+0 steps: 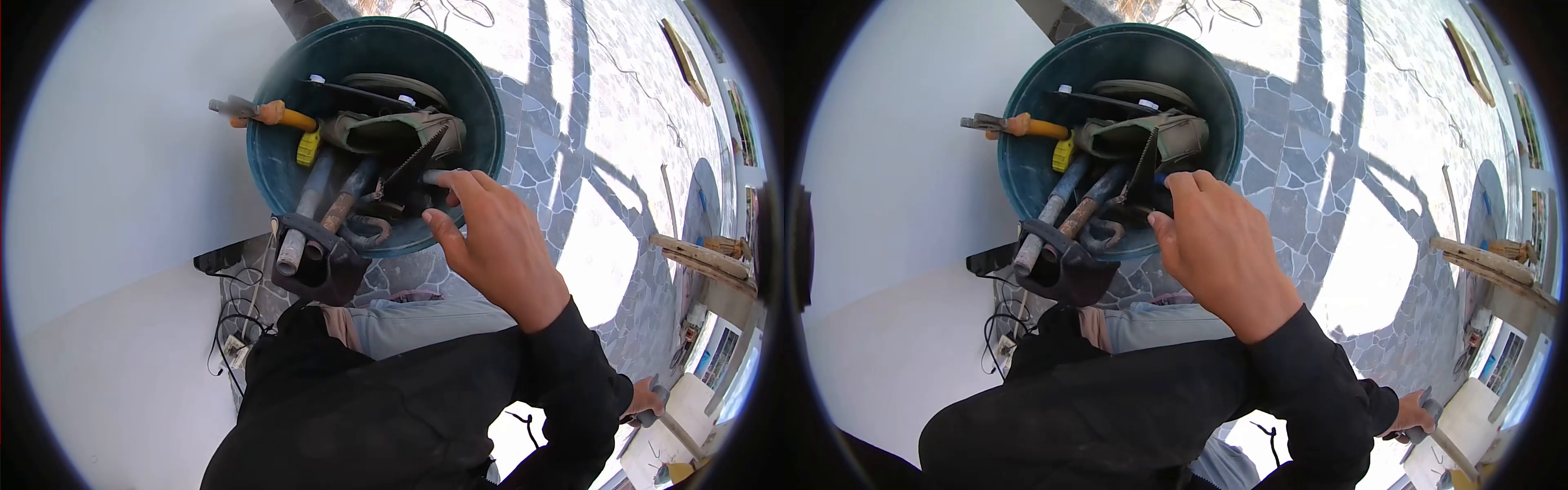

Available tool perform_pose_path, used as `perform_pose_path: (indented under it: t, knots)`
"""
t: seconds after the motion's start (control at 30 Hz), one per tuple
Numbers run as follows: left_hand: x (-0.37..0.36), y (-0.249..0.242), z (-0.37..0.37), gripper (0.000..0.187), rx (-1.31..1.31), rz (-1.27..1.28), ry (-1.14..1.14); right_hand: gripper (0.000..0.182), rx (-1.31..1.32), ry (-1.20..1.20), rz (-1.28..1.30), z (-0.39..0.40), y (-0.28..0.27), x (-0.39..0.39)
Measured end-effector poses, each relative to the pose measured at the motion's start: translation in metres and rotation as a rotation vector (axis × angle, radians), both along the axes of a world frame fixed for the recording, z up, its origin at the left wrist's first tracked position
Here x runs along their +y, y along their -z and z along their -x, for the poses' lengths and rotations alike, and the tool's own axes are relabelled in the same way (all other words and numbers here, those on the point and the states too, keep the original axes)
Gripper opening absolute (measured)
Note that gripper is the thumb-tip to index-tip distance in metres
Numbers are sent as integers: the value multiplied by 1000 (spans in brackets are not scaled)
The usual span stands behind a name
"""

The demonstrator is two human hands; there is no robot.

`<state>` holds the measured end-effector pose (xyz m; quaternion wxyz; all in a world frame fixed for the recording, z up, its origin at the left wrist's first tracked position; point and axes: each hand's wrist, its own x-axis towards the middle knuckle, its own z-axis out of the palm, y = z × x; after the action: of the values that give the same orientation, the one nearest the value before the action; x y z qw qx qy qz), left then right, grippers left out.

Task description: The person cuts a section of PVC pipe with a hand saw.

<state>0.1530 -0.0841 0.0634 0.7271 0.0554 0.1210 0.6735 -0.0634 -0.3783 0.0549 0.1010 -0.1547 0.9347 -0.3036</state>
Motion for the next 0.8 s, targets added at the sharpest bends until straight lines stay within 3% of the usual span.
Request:
perform_pose_path:
  t: [0.03,0.1,0.23,0.43,0.63,0.67,0.77,0.8]
  knots:
    - [-3,-2,1,82,-1,-4,3,28,-2,3,-6,-2,1,-2]
    - [-9,-1,11,81,12,-11,-8,34,-85,46,219,-6,2,-8]
    - [-7,-2,13,80,11,-5,-26,36,31,196,98,11,15,-16]
    - [-7,4,13,77,45,17,-22,21,72,52,153,21,23,-20]
    - [-7,2,8,75,50,19,-16,18,-13,276,332,49,18,5]
    - [-7,2,9,75,50,19,-16,18,-32,186,449,45,21,6]
    - [-9,3,10,74,54,27,-22,21,-3,58,435,28,18,-12]
    - [-10,3,7,74,55,26,-16,19,-38,125,491,26,21,-20]
